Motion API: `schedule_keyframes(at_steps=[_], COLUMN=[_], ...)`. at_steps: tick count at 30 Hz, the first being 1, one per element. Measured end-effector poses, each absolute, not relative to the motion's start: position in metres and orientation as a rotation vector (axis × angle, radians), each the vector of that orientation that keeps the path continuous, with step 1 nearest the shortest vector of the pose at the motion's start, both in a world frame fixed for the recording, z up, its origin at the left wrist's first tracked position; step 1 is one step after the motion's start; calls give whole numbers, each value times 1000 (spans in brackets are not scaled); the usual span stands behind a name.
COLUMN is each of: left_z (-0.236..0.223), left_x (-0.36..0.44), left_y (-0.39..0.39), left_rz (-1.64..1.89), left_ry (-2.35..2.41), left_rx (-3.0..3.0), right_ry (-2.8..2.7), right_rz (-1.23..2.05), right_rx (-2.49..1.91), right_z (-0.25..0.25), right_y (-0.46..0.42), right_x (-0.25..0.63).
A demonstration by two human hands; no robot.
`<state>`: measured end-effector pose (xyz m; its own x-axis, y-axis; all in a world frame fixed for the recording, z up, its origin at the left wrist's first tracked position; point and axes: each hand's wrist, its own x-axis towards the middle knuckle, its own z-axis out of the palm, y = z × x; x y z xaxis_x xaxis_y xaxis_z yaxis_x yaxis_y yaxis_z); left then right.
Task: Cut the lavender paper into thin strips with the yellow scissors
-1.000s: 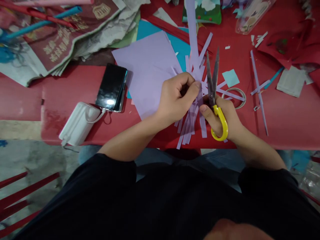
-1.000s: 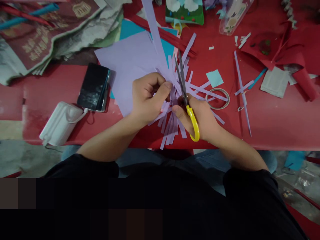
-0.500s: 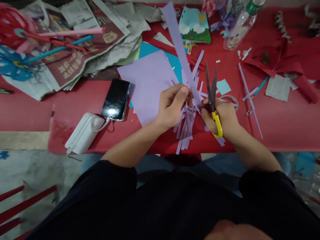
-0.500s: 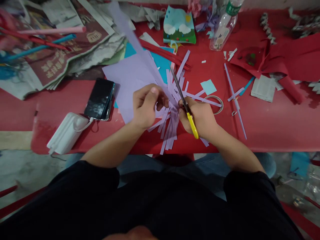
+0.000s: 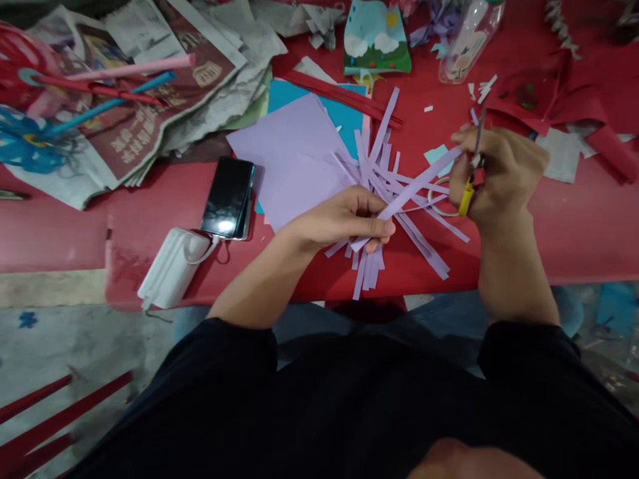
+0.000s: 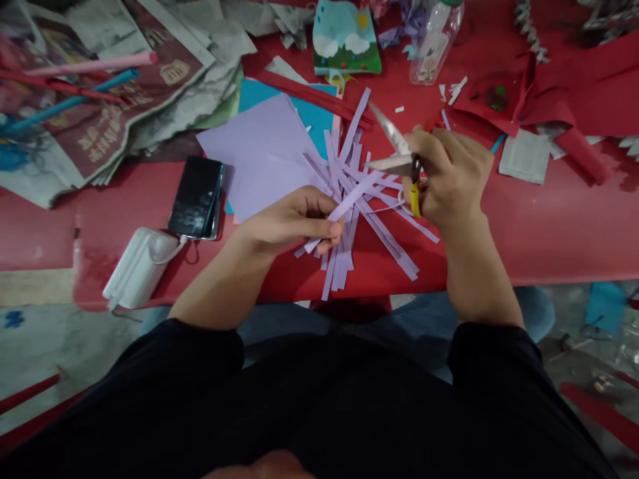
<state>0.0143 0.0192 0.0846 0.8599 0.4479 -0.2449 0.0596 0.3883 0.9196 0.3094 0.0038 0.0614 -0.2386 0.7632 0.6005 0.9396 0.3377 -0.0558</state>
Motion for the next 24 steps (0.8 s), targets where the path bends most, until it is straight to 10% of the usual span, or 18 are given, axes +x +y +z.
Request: schedule_keyframes(at_steps=[24], left_z=[82], left_x=[12], left_y=[27], left_rz=[578], left_ry=[565], left_rx=[1364], right_ry=[-1600], right_rz=[57], right_rx=[-1305], right_z=[81], right_y=[7], right_x=[305])
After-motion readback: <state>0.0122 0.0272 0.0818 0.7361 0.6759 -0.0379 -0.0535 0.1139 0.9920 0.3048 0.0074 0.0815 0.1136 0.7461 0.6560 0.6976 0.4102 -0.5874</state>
